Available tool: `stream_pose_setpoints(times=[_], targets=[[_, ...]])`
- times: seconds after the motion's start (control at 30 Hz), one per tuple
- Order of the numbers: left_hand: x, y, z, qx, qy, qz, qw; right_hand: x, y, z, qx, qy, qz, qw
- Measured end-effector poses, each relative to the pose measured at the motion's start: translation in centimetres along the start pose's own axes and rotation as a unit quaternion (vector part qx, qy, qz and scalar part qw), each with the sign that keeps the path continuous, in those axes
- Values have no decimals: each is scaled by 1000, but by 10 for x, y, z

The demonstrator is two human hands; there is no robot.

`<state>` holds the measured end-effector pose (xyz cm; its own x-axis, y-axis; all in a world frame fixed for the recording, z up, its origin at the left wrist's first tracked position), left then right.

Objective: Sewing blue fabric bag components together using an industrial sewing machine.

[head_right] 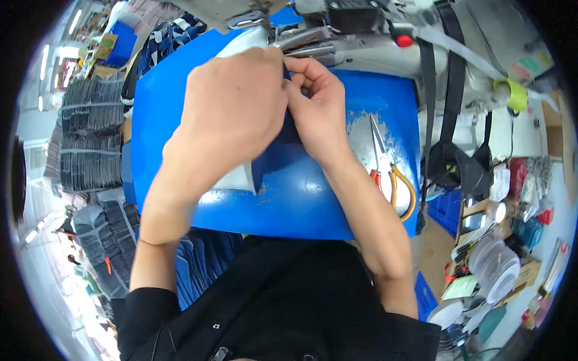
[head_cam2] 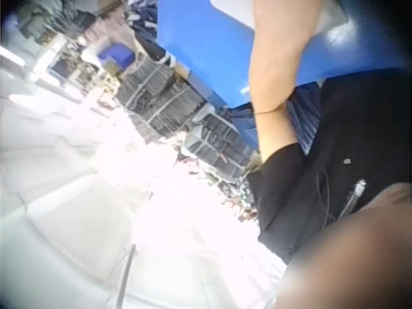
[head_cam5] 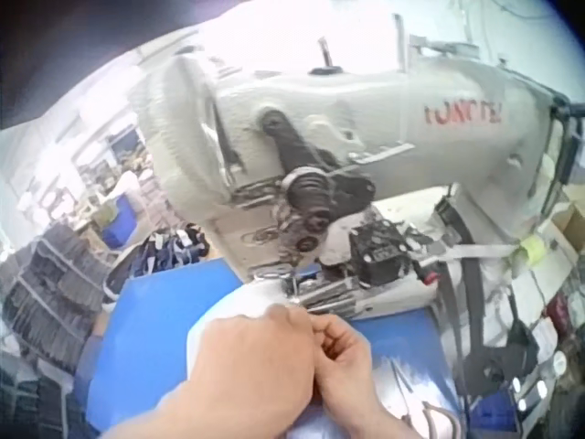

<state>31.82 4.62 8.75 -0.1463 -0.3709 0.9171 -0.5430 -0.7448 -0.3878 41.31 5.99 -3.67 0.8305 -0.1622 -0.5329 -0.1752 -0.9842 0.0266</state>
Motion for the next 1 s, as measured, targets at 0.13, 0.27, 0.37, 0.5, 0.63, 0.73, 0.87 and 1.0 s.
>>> stream_pose_setpoints(times=[0.13, 0.27, 0.37, 0.5, 0.63, 0.73, 0.87, 1.0], targets=[[-3, 18, -9, 126, 215, 2, 968, 9, 15, -6, -9, 2, 0, 1000], [-19, 100, -10, 0, 164, 87, 983, 24, 43, -5, -19, 58, -17, 998], [-24, 122, -20, -52, 38, 56, 996, 25, 67, -2, -43, 55, -32, 997], [9, 126, -37, -112, 15, 17, 993, 42, 92, -12, -34, 128, -36, 991], [43, 108, -34, -200, -6, 12, 980, 44, 112, -19, -65, 104, -22, 992], [58, 96, -30, -247, -52, -48, 966, 43, 120, -27, -89, 92, -44, 991], [68, 80, -26, -270, -55, -105, 955, 34, 110, -28, -87, 81, -36, 992], [70, 60, -35, -293, -72, -129, 945, 25, 88, -30, -66, 83, -36, 994]])
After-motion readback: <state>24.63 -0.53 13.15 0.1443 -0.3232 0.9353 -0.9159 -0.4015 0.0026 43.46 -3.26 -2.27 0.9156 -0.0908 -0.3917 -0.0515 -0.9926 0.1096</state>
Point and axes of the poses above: each hand's wrist, its own y-axis away from the middle knuckle, its own x-axis out of the back of the hand, z = x × y, the point moved 3 cm from there along -y, towards the middle knuckle, and after that the axes turned 9 degrees about z, right-handed, at the moved point
